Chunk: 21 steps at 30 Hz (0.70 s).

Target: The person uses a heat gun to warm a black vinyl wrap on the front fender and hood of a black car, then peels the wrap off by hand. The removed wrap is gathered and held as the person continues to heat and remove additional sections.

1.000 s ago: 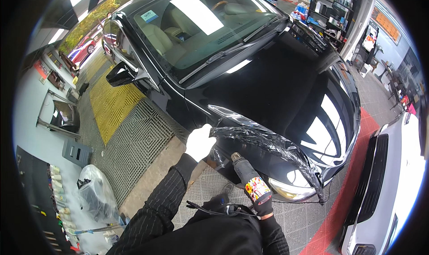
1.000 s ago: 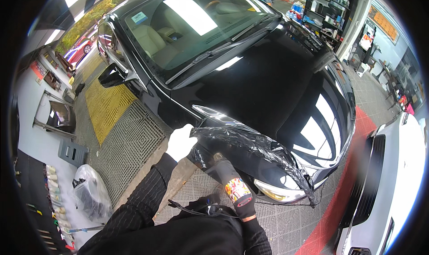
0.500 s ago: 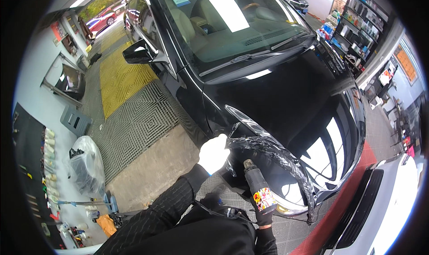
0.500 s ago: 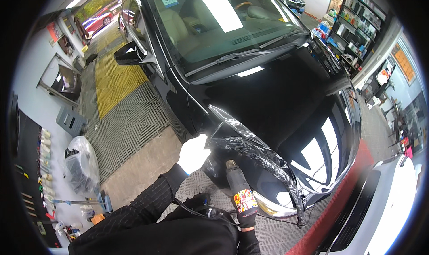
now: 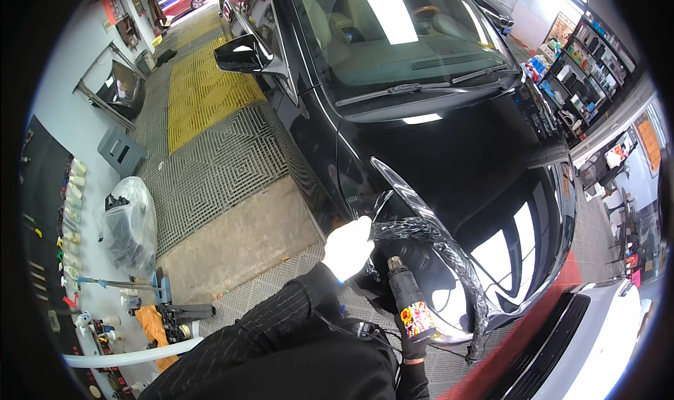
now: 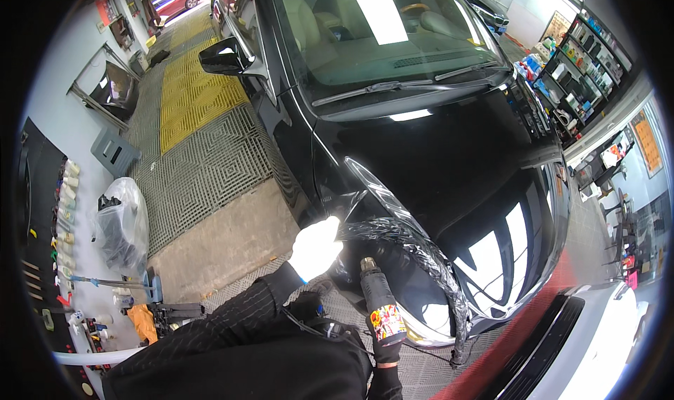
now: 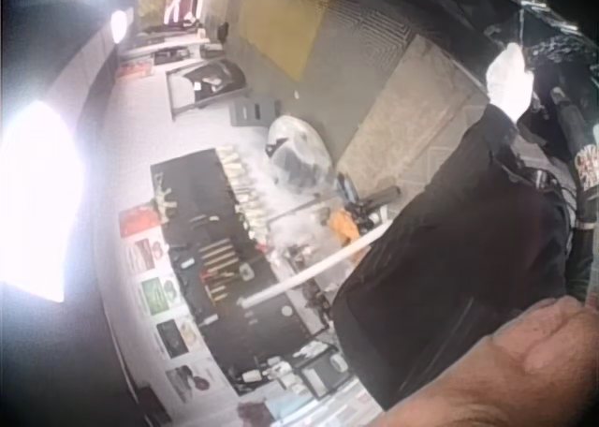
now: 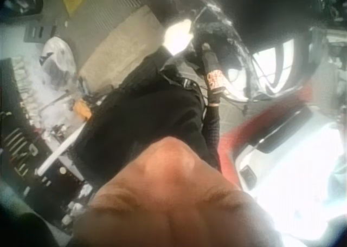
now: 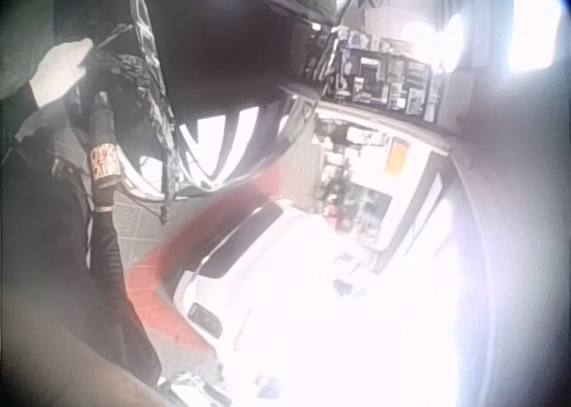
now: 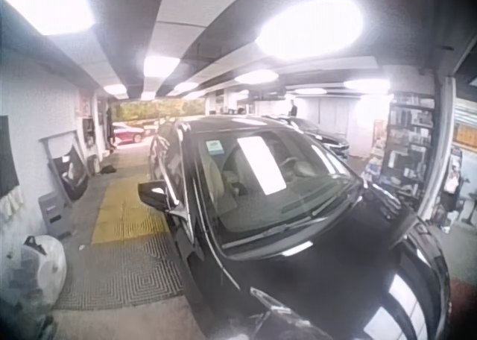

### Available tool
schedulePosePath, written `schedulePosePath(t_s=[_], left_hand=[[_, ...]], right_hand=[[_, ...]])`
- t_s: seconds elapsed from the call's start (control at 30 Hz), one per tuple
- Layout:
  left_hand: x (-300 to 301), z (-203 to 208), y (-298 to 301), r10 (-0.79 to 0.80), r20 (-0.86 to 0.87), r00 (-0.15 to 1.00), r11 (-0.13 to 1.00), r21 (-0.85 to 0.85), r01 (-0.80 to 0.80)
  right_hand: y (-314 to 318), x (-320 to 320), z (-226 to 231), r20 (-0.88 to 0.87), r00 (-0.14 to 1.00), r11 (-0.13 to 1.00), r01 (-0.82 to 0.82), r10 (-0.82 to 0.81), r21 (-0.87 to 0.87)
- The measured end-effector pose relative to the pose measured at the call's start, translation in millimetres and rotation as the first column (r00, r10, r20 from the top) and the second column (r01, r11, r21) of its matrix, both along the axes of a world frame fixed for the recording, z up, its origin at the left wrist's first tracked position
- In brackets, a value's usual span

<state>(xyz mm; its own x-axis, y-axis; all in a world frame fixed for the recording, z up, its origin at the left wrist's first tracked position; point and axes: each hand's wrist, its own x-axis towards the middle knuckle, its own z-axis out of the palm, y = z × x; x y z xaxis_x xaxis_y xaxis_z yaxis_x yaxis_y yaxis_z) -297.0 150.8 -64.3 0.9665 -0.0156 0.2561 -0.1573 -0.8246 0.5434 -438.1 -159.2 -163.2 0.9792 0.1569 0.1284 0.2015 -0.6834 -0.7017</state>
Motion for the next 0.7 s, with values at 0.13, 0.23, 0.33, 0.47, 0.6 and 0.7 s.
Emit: schedulePosePath(t_s=[0.13, 0.23, 0.33, 0.47, 0.6, 0.7], left_hand=[[-6, -1, -5, 0.015, 0.036, 0.999, 1.000, -0.001, -0.015], [-9, -4, -9, 0.010, 0.117, 0.993, 1.000, 0.016, -0.012], [-12, -3, -13, 0.009, 0.163, 0.987, 1.000, 0.027, -0.013], [-17, 4, -20, 0.035, -0.017, 0.999, 0.999, 0.002, -0.035], [-23, 10, -28, 0.051, -0.059, 0.997, 0.999, 0.012, -0.051], [-29, 6, -34, 0.055, -0.051, 0.997, 0.998, 0.033, -0.054]], right_hand=[[2, 1, 8, 0.001, 0.998, 0.997, 0.055, -0.055, 0.060], [-2, 2, 18, -0.011, 0.998, 0.999, 0.054, -0.054, 0.007], [-7, 3, 20, -0.003, 0.999, 0.999, 0.044, -0.044, 0.022], [-18, 2, 13, -0.007, 0.999, 0.999, 0.033, -0.032, 0.021], [-29, 1, 6, -0.011, 1.000, 1.000, 0.024, -0.024, -0.009], [-39, 1, 6, -0.015, 1.000, 1.000, -0.002, 0.002, -0.006]])
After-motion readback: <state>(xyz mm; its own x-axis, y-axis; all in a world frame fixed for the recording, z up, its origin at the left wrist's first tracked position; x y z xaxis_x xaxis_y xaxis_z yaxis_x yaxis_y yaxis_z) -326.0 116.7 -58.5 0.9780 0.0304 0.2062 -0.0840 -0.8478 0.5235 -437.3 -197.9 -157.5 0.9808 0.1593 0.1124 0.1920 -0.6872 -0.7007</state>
